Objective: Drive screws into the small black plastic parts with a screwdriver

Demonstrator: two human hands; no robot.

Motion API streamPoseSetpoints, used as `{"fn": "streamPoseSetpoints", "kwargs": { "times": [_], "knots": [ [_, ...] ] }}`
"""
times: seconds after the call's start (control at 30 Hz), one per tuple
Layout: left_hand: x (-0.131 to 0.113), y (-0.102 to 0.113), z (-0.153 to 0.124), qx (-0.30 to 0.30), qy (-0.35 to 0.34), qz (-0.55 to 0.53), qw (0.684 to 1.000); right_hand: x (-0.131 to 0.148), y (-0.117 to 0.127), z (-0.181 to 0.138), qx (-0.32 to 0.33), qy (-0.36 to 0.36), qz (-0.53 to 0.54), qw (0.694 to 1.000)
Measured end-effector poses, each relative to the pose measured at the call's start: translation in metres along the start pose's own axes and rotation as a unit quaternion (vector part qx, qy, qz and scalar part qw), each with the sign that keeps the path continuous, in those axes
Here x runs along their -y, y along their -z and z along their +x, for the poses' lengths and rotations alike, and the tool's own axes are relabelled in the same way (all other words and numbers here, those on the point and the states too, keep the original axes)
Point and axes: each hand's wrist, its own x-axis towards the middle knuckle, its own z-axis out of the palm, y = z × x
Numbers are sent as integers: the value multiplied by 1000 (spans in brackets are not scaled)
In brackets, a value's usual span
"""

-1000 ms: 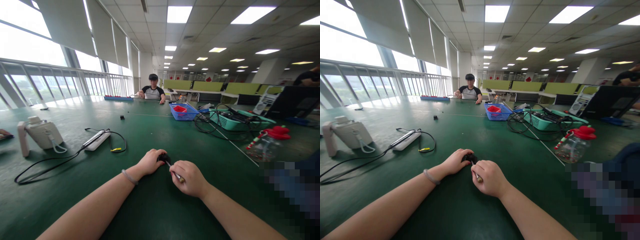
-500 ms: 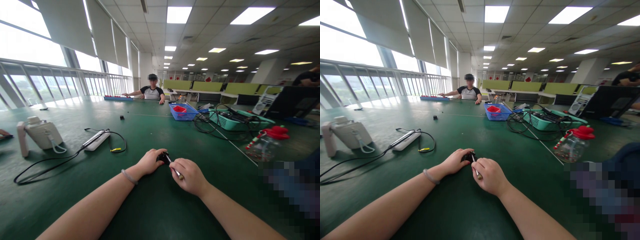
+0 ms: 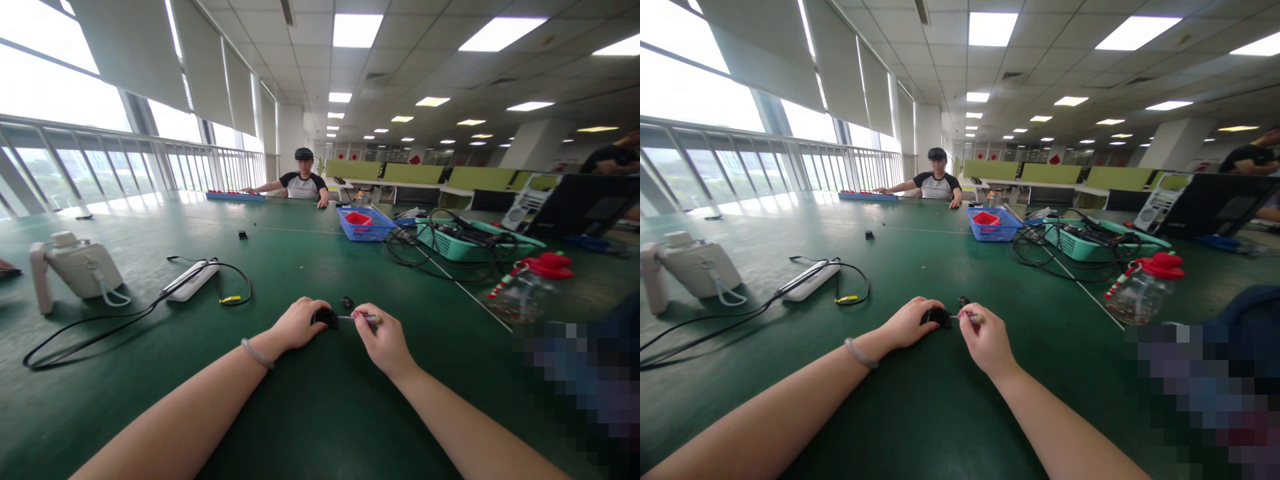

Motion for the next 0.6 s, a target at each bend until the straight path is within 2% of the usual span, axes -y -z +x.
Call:
{"fn": "streamPoseSetpoints", "kwargs": {
  "times": [0.13, 0.23, 0.33, 0.53, 0.6],
  "knots": [
    [-1, 1, 0, 4, 5, -9, 1000, -9, -5, 2, 0, -77, 58, 995],
    [-1, 2, 0, 4, 9, -11, 1000, -13, -5, 3, 6, -93, 72, 993],
    [-1, 1, 1, 5, 14, -13, 1000, -8, -4, 2, 16, -61, 38, 997],
    [-1, 0, 0, -2, 8, -11, 1000, 13, -6, -3, 88, 82, -92, 988],
    [-2, 0, 0, -4, 5, -10, 1000, 15, -6, -4, 97, 92, -100, 986]
  ]
}}
